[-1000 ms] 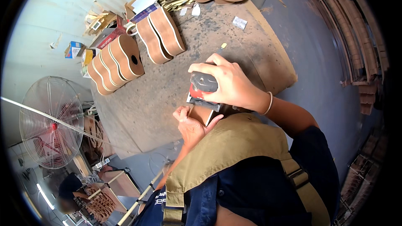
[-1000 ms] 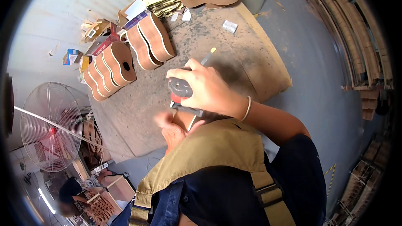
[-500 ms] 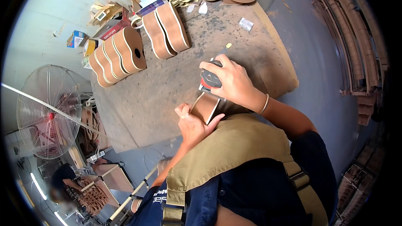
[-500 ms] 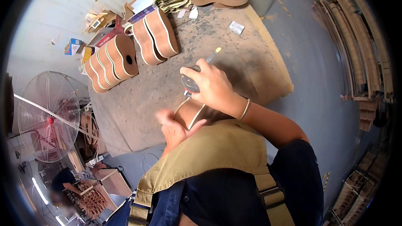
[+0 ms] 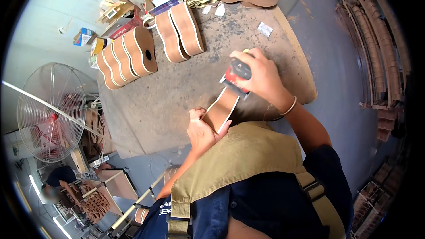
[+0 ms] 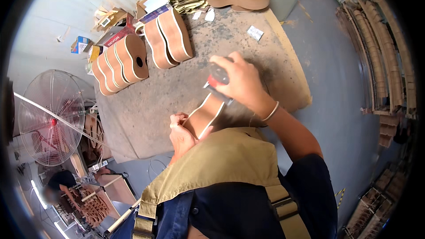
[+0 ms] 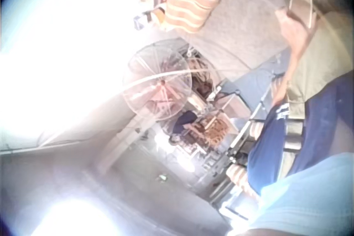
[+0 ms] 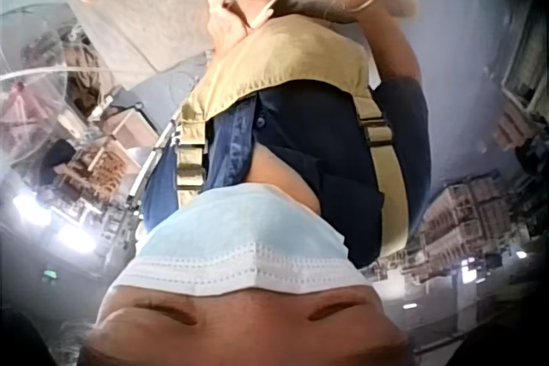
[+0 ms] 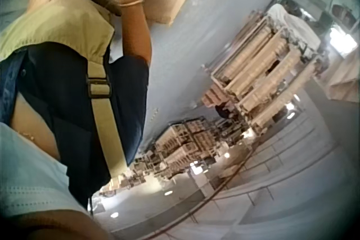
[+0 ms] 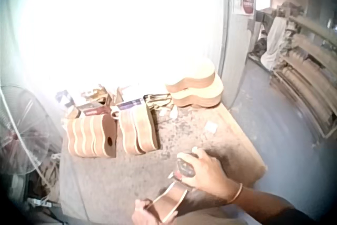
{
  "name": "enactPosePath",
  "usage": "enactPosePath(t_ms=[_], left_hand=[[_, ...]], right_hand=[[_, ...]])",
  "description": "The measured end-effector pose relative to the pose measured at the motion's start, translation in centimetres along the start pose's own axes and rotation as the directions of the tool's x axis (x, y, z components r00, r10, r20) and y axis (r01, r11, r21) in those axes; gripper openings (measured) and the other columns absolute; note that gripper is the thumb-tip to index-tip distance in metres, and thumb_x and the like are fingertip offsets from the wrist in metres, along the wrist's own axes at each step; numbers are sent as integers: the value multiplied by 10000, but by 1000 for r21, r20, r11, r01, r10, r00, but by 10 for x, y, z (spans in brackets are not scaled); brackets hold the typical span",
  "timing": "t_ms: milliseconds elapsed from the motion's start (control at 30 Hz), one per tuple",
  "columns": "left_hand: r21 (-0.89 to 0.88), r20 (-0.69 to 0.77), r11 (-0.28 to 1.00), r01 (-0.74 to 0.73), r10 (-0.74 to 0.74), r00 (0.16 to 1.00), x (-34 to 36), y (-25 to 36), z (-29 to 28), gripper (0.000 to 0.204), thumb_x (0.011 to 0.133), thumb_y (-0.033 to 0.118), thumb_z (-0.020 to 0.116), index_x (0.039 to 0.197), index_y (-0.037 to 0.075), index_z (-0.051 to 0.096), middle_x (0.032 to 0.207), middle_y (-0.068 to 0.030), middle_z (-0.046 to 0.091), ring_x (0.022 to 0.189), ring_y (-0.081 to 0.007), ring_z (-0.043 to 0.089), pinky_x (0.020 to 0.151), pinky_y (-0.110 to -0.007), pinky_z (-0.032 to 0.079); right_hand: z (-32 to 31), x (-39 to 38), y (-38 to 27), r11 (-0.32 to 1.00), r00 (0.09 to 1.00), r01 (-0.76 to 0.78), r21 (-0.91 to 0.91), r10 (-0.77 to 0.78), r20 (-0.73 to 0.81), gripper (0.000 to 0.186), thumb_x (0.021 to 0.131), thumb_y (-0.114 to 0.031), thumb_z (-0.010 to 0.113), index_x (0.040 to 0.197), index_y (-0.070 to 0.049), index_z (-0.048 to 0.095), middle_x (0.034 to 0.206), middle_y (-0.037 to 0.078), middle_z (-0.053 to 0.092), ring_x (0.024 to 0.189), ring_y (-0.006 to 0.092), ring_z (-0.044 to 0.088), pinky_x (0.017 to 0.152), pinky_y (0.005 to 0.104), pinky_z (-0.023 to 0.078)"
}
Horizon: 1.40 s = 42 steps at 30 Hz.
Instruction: The person uses an electric sander to smooth the edges and surfaces of a wooden guitar body. They flip the guitar body over to sand different sides and move it around the workbench to access various areas.
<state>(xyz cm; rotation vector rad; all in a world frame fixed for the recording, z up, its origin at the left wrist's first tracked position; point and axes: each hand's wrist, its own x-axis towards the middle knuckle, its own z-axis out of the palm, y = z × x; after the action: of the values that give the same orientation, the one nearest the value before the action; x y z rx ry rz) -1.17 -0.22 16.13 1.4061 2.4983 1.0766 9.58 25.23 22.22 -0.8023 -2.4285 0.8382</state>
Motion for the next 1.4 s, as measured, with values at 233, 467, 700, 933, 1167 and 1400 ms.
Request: enactPosePath(t_ms=[233,467,700,933,1167,1400], left_hand=[[46,140,980,193,-197,970,4,6,-10,897,705,486,1016,1272,-25,545,1123,-209,694,962,-405,735,823,-484,603],[63,147,982,176,-184,972,11,9,-11,880,703,477,1018,1273,-15,563,1108,-212,703,973,-409,743,832,-483,605],[-42,221,918,393,-375,900,2,-6,-9,857,704,443,1025,1260,-11,556,1102,-215,693,979,-415,737,835,-483,601],[2,256,922,387,-375,891,12,3,-11,880,699,434,1035,1255,-14,521,1123,-211,685,960,-414,732,836,-480,598],[56,199,974,218,-225,954,21,11,-12,906,679,453,1049,1263,12,516,1078,-207,697,945,-404,734,831,-469,603],[44,243,962,271,-274,931,20,5,-13,922,687,461,1042,1284,7,507,1119,-210,680,966,-406,723,829,-469,600]], right_hand=[[34,12,29,988,989,-56,146,35,142,631,727,-275,928,1324,-197,739,1076,159,689,947,370,736,895,454,613],[23,11,17,983,971,-58,173,15,240,642,726,-282,925,1337,-232,734,1081,120,688,1012,365,731,937,445,609],[32,38,90,766,782,-535,357,289,553,663,780,-221,932,1408,-230,720,1158,-11,751,909,85,677,570,290,573],[57,27,98,938,964,-114,326,25,265,688,758,-248,922,1416,-244,717,1279,106,751,977,210,746,780,400,631],[29,6,0,992,974,-123,2,120,192,663,764,-275,907,1386,-268,675,1155,150,640,947,416,745,862,499,632],[18,11,40,991,992,-115,-62,118,50,637,763,-254,903,1378,-238,740,1165,160,656,983,407,738,873,501,624]])
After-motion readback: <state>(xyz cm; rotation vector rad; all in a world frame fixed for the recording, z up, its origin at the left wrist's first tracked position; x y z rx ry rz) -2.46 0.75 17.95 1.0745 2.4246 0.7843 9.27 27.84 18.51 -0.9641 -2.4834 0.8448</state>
